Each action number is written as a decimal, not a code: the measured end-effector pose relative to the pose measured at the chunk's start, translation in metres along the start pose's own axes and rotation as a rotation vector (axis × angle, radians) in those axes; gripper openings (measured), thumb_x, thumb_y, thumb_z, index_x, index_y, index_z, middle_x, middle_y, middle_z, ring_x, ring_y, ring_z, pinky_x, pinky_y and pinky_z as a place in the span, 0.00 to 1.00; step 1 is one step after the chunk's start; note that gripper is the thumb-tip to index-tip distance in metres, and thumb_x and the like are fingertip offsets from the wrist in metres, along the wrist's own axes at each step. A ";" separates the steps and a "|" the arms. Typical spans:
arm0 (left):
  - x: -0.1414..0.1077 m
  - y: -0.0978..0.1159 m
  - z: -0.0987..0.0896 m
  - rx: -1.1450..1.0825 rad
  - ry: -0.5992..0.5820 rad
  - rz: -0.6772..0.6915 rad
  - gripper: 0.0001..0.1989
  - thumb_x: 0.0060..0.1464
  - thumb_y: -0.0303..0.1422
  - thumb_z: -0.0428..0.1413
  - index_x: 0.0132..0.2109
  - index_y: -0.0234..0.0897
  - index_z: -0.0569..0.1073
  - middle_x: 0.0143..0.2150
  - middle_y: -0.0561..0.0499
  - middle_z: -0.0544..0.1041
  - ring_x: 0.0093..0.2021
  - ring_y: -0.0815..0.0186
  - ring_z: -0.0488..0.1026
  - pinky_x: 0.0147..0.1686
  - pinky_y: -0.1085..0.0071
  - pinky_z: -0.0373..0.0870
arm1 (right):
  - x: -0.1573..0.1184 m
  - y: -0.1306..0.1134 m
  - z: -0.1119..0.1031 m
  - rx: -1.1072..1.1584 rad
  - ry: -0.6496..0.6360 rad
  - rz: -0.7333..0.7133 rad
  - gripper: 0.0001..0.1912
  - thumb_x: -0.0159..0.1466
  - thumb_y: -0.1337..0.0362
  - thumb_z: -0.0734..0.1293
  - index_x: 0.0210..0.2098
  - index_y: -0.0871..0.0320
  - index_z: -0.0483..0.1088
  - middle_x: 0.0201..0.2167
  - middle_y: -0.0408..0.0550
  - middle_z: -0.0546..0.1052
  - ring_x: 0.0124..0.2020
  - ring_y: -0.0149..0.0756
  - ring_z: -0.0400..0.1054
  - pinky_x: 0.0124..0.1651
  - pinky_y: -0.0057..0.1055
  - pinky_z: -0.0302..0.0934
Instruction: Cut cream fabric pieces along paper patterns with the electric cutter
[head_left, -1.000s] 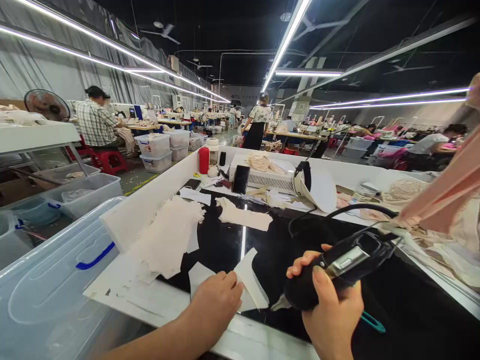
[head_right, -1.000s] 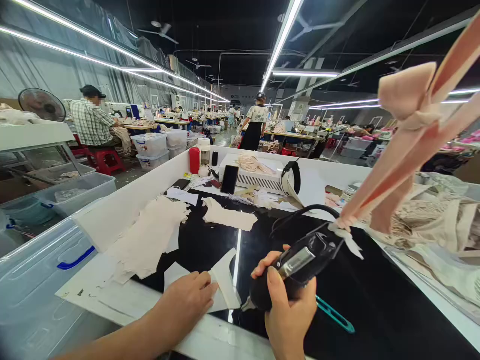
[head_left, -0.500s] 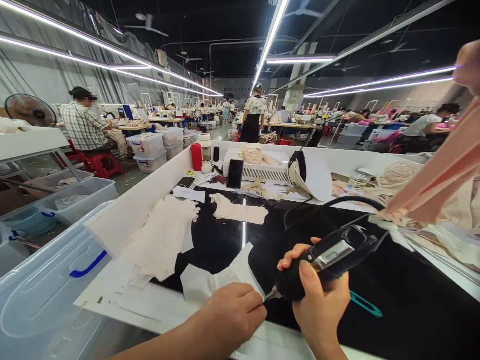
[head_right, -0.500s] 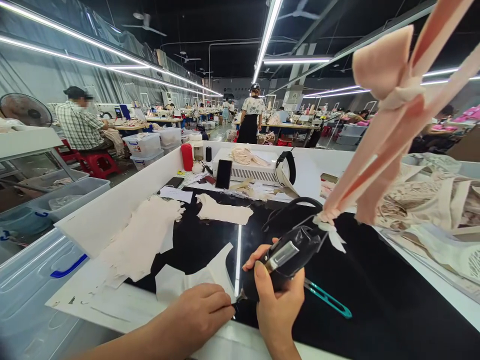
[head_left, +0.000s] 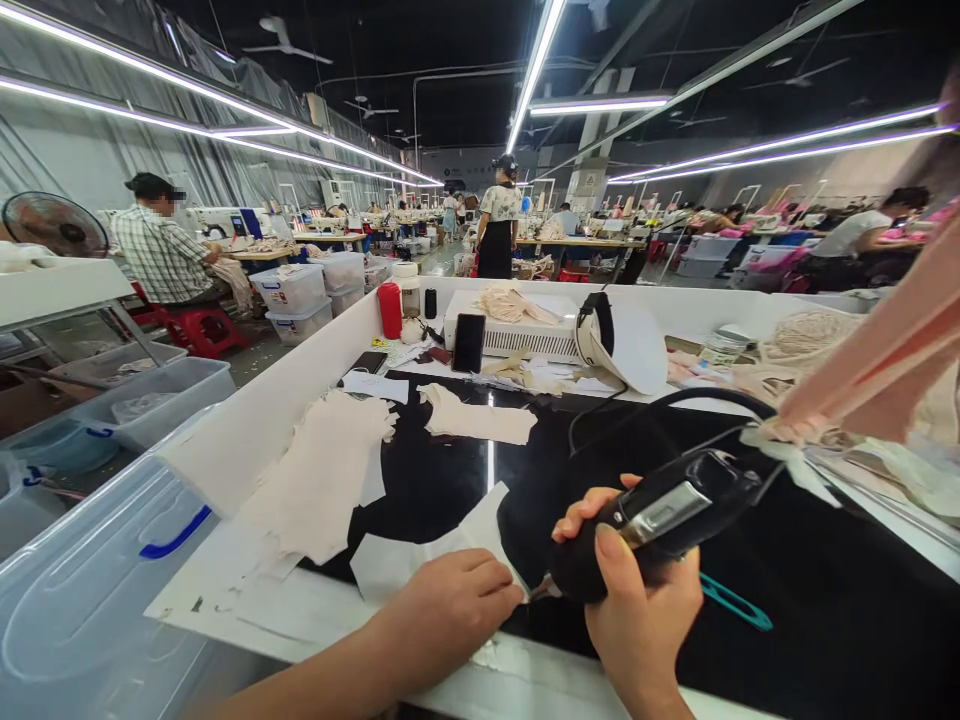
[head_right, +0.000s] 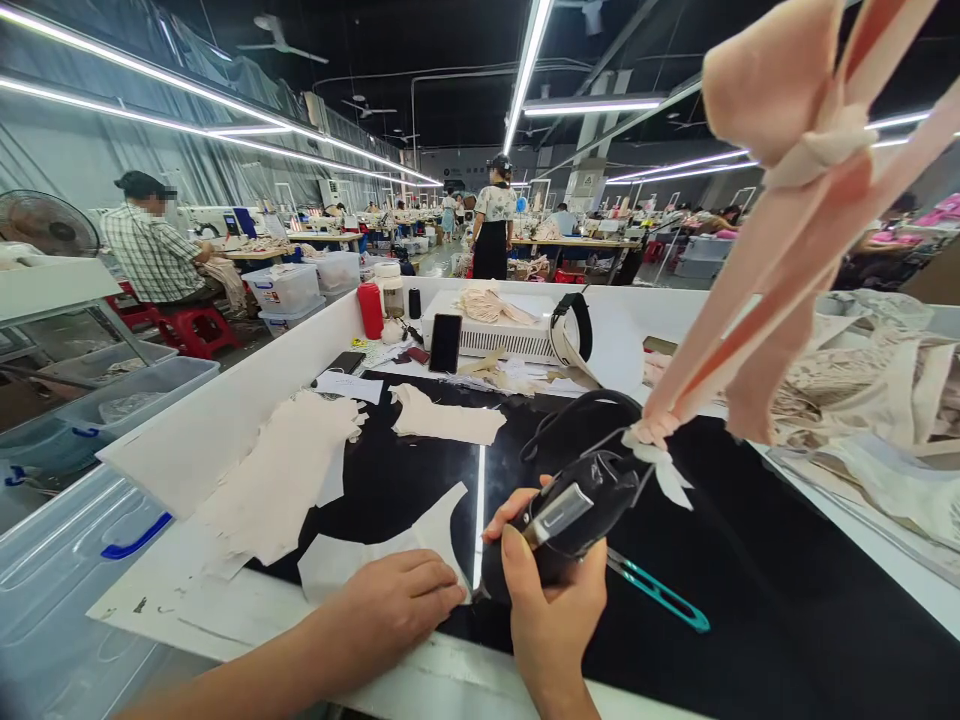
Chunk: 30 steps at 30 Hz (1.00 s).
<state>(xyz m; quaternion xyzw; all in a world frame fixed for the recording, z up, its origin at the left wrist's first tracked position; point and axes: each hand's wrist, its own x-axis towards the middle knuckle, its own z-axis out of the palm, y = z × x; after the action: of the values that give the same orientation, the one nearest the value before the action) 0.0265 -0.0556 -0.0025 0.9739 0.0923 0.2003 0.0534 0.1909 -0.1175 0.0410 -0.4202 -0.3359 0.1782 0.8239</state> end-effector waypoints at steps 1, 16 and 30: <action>-0.001 0.000 0.000 -0.001 0.014 -0.008 0.09 0.71 0.23 0.50 0.51 0.35 0.73 0.42 0.48 0.78 0.44 0.64 0.76 0.44 0.71 0.74 | 0.000 0.000 0.000 -0.002 0.002 0.001 0.21 0.64 0.59 0.76 0.52 0.51 0.68 0.33 0.42 0.75 0.28 0.35 0.71 0.35 0.36 0.70; -0.003 0.003 0.004 0.058 0.066 -0.030 0.08 0.71 0.27 0.53 0.53 0.36 0.72 0.47 0.46 0.77 0.49 0.61 0.76 0.51 0.66 0.75 | 0.000 -0.001 -0.001 -0.021 0.010 0.002 0.22 0.63 0.58 0.77 0.52 0.51 0.68 0.33 0.42 0.75 0.28 0.37 0.72 0.34 0.38 0.70; -0.004 -0.019 0.044 0.214 0.228 0.085 0.03 0.70 0.33 0.57 0.46 0.38 0.73 0.40 0.51 0.78 0.39 0.68 0.77 0.44 0.74 0.73 | -0.005 0.002 0.004 -0.024 0.101 0.078 0.24 0.61 0.54 0.78 0.52 0.51 0.69 0.34 0.41 0.76 0.28 0.36 0.72 0.37 0.37 0.69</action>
<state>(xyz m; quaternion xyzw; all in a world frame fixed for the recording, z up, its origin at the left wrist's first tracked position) 0.0372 -0.0413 -0.0470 0.9481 0.0771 0.3005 -0.0697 0.1846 -0.1175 0.0389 -0.4511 -0.2793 0.1845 0.8273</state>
